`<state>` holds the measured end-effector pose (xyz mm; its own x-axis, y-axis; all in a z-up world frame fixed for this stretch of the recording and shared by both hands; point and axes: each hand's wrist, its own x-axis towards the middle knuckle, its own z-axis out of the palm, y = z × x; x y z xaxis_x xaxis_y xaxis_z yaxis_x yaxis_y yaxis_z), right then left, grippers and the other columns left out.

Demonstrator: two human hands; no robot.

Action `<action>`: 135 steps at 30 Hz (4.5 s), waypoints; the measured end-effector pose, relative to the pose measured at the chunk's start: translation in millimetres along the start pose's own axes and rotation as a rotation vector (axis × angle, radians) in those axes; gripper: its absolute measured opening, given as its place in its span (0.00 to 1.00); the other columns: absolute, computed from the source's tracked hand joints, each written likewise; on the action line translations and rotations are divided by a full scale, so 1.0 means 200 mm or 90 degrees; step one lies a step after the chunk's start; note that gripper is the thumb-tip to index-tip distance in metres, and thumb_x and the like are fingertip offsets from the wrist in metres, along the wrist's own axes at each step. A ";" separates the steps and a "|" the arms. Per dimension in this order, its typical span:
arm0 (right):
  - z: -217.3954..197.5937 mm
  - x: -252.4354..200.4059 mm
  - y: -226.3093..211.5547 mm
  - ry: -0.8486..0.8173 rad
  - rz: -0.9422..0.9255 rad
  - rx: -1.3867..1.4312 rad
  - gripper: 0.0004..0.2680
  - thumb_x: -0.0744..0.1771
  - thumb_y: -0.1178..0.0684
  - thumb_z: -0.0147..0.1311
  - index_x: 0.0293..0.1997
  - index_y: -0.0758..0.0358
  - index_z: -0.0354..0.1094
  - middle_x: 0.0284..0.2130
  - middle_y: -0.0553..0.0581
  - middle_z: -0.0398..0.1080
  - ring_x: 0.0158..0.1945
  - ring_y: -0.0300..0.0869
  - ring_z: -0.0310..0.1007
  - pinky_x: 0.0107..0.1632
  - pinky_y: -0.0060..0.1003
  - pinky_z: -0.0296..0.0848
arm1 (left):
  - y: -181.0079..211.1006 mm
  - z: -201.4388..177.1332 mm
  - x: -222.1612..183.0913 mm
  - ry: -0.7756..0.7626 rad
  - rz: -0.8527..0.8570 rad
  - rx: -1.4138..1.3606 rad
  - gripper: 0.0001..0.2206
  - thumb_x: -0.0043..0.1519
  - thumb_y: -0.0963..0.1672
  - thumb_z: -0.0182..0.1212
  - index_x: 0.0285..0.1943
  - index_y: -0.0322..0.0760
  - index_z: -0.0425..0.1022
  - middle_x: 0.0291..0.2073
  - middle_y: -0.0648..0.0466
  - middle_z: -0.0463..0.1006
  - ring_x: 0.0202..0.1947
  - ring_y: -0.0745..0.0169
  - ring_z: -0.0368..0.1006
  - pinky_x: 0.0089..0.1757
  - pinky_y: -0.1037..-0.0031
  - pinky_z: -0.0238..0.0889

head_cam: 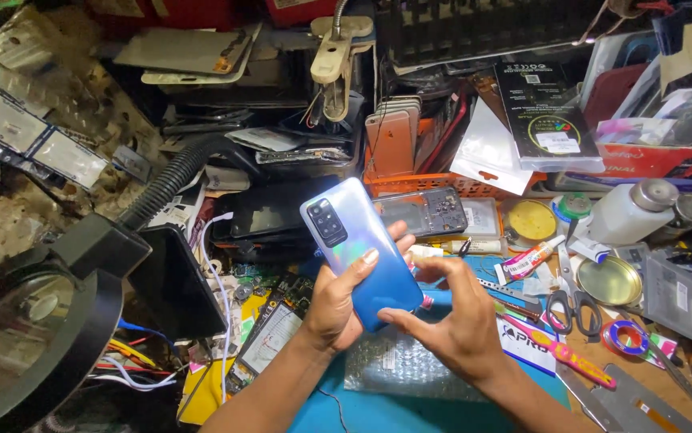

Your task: Disassembling a smartphone by prying off the back cover and inspecting the internal components.

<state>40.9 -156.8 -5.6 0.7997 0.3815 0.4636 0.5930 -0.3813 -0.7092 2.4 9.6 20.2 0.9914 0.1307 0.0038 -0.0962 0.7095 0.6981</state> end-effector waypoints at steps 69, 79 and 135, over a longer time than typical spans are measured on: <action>-0.19 0.10 0.01 0.011 0.080 0.260 0.18 0.64 0.54 0.62 0.61 0.63 0.71 0.35 0.51 0.76 0.35 0.36 0.76 0.41 0.30 0.80 | -0.11 -0.04 -0.01 -0.005 -0.149 0.364 0.31 0.49 0.50 0.72 0.61 0.32 0.75 0.46 0.45 0.84 0.44 0.53 0.80 0.47 0.63 0.76; -0.30 0.16 0.03 -0.185 0.030 0.190 0.33 0.61 0.44 0.67 0.74 0.56 0.54 0.54 0.55 0.72 0.48 0.39 0.73 0.47 0.33 0.78 | -0.07 0.01 -0.01 0.073 -0.245 0.267 0.34 0.48 0.50 0.69 0.64 0.31 0.72 0.45 0.41 0.81 0.41 0.46 0.78 0.43 0.57 0.76; -0.31 0.17 0.01 -0.116 -0.026 0.178 0.09 0.64 0.51 0.62 0.43 0.62 0.79 0.39 0.54 0.82 0.41 0.37 0.81 0.43 0.29 0.77 | 0.02 0.00 -0.03 -0.222 -0.485 0.310 0.28 0.63 0.51 0.58 0.68 0.31 0.63 0.49 0.37 0.79 0.43 0.48 0.80 0.44 0.68 0.76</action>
<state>75.9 -197.7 41.8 0.7312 0.5459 0.4092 0.5550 -0.1273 -0.8220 -4.8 12.1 22.4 0.7511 -0.5137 -0.4147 0.5519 0.1439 0.8214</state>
